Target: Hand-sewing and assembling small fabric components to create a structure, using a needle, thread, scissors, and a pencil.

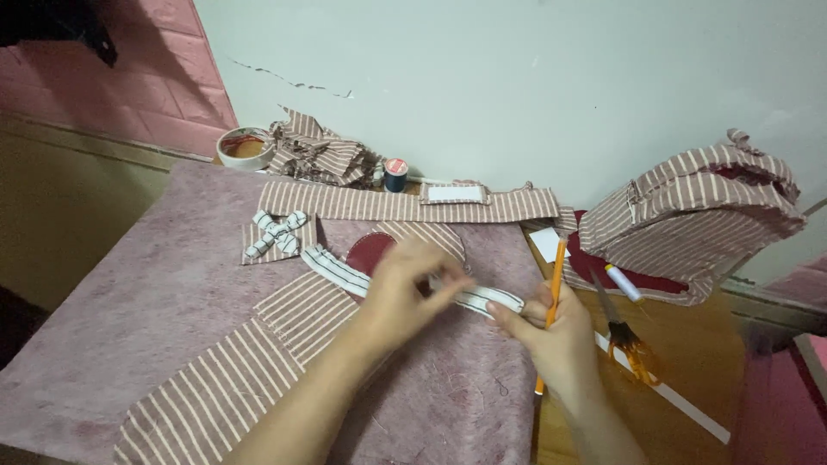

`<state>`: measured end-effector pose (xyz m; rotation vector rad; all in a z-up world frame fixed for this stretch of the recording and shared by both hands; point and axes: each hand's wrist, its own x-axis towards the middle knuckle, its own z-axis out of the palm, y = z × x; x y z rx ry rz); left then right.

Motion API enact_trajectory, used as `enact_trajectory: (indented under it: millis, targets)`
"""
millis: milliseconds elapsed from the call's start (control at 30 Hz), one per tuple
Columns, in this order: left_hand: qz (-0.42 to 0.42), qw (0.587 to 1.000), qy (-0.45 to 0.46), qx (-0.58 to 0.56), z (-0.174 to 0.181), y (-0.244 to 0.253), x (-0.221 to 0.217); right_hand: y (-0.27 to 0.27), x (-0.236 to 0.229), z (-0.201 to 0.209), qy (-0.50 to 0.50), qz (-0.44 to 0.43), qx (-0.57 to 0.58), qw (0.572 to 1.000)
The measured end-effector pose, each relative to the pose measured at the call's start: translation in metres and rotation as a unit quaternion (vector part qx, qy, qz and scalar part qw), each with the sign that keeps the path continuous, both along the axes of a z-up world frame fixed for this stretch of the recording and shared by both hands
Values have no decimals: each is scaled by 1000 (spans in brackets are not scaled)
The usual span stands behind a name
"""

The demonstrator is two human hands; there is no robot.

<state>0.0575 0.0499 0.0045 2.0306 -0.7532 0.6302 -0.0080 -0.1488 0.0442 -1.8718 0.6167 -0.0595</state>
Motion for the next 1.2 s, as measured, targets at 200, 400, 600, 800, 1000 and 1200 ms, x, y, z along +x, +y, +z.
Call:
enact_trajectory:
  millis: [200,400,600,800,1000,1200]
  targets:
    - [-195,977,71,-48,-7,-24,-14,-7,1,-17,-48,55,93,993]
    - [-120,989,88,-25,-11,-29,-17,-20,4,-46,-118,129,108,979]
    - [-106,988,99,-55,-9,-27,-14,-27,10,-79,-198,138,205,949]
    - [-85,993,70,-45,-18,-34,-14,-24,5,-62,-167,118,200,958]
    - [-83,960,217,-158,-31,-41,-12,-31,9,-58,-156,142,233,949]
    - [-105,927,300,-201,-34,-41,-11,-21,-1,-50,-144,124,120,974]
